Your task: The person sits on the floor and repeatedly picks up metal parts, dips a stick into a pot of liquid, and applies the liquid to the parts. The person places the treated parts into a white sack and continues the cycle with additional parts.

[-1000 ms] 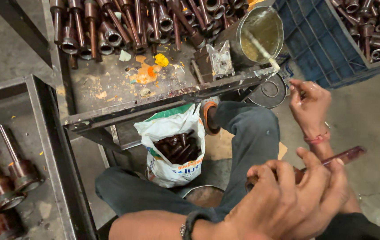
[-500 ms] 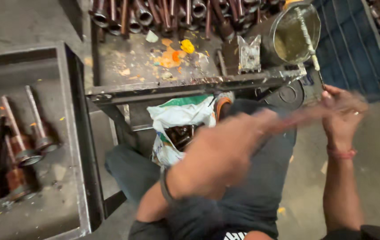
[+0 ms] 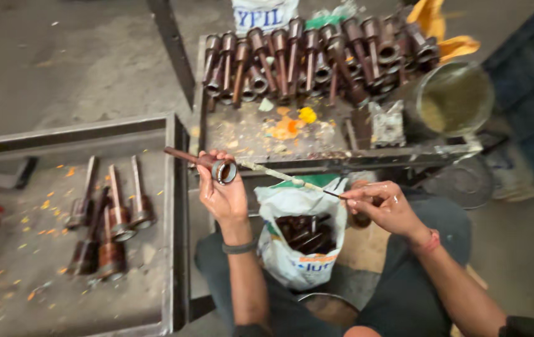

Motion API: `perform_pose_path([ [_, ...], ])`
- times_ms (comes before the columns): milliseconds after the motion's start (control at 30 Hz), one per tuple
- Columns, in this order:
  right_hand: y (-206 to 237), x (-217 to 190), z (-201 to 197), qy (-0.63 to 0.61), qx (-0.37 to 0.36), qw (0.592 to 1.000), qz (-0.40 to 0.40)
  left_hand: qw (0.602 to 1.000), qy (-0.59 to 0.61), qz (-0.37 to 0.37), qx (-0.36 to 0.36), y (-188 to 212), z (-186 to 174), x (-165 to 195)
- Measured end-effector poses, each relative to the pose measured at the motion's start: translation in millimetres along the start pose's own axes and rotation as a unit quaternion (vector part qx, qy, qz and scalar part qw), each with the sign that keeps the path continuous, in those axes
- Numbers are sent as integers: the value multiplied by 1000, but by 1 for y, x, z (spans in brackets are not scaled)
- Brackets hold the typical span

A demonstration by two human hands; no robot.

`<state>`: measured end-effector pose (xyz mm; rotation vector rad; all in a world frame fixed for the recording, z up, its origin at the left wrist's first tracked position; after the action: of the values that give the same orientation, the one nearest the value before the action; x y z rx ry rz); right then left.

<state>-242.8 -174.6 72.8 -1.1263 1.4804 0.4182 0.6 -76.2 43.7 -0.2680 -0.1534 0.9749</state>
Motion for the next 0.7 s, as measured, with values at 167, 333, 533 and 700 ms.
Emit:
perform_pose_path([
  [167,1,14,9,64,1,997,47,996,-84,13,10,3,-5,1],
  [333,-3,9,16,120,20,992,26,993,-118,-15,5,11,0,-22],
  [533,-3,-19,25,248,122,956,-96,967,-244,-27,-62,24,22,-58],
  [700,-10,-16,19,236,207,947,-66,928,-316,-178,-86,49,26,-97],
])
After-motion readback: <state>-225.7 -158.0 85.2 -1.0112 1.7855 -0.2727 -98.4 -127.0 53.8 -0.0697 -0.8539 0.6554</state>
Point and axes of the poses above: each hand's wrist, its own y-axis away from the middle knuckle, its own z-axis out of the palm, x = y × z, the point moved 5 cm from there along -y, towards the middle knuckle, and after that the axes turned 1 degree about y, right-handed, at the moved point
